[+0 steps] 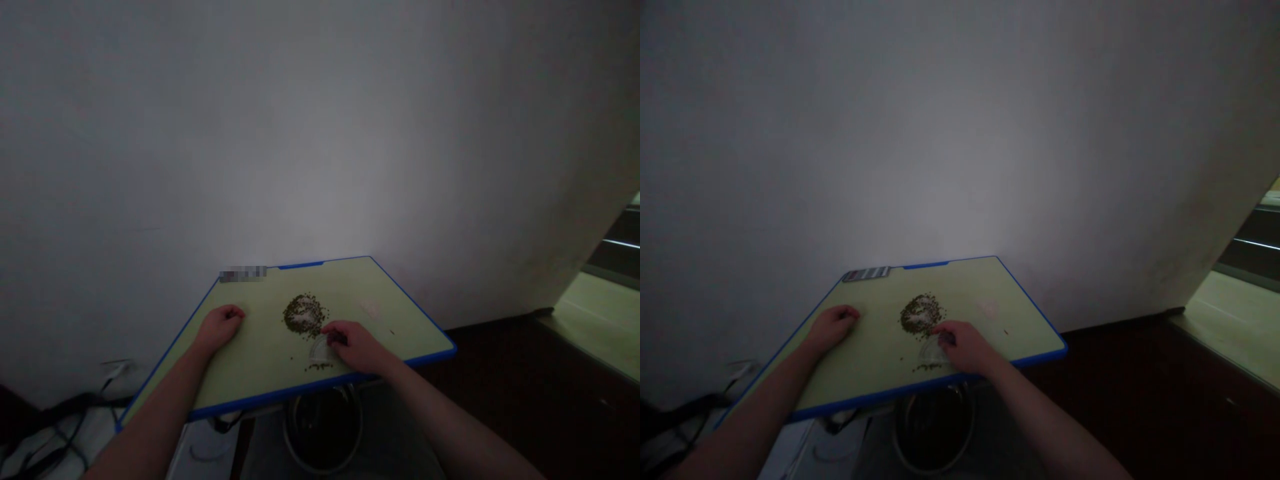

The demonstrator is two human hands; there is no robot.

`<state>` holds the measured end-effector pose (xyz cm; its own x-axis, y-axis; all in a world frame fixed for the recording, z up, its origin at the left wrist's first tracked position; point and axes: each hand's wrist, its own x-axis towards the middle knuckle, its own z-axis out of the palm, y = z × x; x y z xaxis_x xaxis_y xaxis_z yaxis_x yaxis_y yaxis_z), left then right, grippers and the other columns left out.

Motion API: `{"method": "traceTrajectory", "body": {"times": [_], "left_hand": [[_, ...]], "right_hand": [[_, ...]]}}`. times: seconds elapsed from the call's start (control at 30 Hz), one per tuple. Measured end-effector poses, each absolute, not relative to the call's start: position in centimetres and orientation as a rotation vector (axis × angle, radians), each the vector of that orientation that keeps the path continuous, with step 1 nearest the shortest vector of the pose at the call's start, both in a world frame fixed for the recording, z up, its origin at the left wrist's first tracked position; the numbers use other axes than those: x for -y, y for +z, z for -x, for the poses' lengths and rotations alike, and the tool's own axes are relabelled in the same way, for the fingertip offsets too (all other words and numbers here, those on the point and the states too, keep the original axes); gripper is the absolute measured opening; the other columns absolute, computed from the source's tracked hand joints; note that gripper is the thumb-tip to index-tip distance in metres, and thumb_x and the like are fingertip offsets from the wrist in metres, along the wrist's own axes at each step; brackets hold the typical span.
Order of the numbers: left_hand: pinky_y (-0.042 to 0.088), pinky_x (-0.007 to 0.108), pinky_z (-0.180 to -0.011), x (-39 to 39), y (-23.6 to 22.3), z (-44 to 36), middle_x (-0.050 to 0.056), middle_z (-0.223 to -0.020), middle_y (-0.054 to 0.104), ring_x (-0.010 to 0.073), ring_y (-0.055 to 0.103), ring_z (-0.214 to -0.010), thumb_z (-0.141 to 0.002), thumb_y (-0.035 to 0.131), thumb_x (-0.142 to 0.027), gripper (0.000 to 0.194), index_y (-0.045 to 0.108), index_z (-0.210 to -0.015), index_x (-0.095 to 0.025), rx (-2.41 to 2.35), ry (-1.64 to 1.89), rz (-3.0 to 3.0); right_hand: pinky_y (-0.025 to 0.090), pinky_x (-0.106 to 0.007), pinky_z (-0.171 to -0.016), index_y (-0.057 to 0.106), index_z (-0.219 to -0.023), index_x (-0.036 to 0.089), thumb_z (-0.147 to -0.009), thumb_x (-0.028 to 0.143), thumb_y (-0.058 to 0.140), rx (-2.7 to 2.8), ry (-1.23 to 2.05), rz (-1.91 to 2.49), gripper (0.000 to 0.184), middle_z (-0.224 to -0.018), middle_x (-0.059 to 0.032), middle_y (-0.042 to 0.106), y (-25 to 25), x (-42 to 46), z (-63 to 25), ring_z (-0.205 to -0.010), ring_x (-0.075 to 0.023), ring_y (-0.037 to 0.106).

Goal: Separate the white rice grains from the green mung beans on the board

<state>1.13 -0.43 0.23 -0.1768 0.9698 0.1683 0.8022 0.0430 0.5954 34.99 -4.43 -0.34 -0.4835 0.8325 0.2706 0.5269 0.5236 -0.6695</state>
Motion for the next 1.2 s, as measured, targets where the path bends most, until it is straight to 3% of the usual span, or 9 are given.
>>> {"method": "traceTrajectory", "body": {"times": [0.53,0.77,0.93,1.07,1.2], "left_hand": [[0.039,0.025,-0.055,0.3,0.0,-0.9,0.000,-0.058,0.059,0.0162,0.055,-0.058,-0.061,0.046,-0.025,0.022,0.063,-0.072,-0.017,-2.024,0.894,-1.777],[0.039,0.025,-0.055,0.6,0.5,-1.3,0.001,-0.062,0.061,0.0159,0.055,-0.058,-0.061,0.046,-0.023,0.023,0.063,-0.074,-0.016,-2.047,0.875,-1.752],[0.039,0.024,-0.054,0.7,0.4,-1.3,0.000,-0.060,0.060,0.0154,0.054,-0.057,-0.061,0.047,-0.023,0.021,0.062,-0.073,-0.016,-2.033,0.888,-1.750],[0.038,0.024,-0.053,0.6,0.1,-1.2,0.000,-0.059,0.059,0.0148,0.053,-0.055,-0.061,0.047,-0.023,0.020,0.062,-0.072,-0.016,-2.003,0.921,-1.736],[0.038,0.024,-0.053,0.5,0.1,-1.1,0.000,-0.057,0.059,0.0149,0.053,-0.055,-0.060,0.047,-0.023,0.020,0.062,-0.071,-0.016,-2.008,0.917,-1.734]], "right_hand": [[0.044,-0.033,-0.087,0.067,-0.105,0.018,-0.076,0.018,0.050,2.183,0.656,1.201,0.034,-0.104,-0.0086,0.069,0.0,6.5,-35.5,-0.097,-0.0205,0.061],[0.046,-0.032,-0.084,0.067,-0.105,0.019,-0.076,0.020,0.050,2.165,0.690,1.186,0.033,-0.102,-0.0075,0.069,-0.3,7.5,-35.8,-0.093,-0.0201,0.063],[0.049,-0.027,-0.067,0.066,-0.102,0.017,-0.074,0.015,0.051,2.150,0.748,1.135,0.032,-0.084,-0.0053,0.071,-0.2,6.9,-35.7,-0.073,-0.0161,0.064],[0.048,-0.025,-0.073,0.061,-0.110,0.015,-0.074,0.010,0.047,2.147,0.744,1.058,0.039,-0.089,-0.0051,0.070,0.9,5.4,-33.9,-0.078,-0.0145,0.064],[0.046,-0.027,-0.076,0.066,-0.106,0.017,-0.077,0.012,0.048,2.225,0.693,0.956,0.034,-0.096,-0.0054,0.069,2.1,4.1,-30.7,-0.084,-0.0160,0.062]]}}
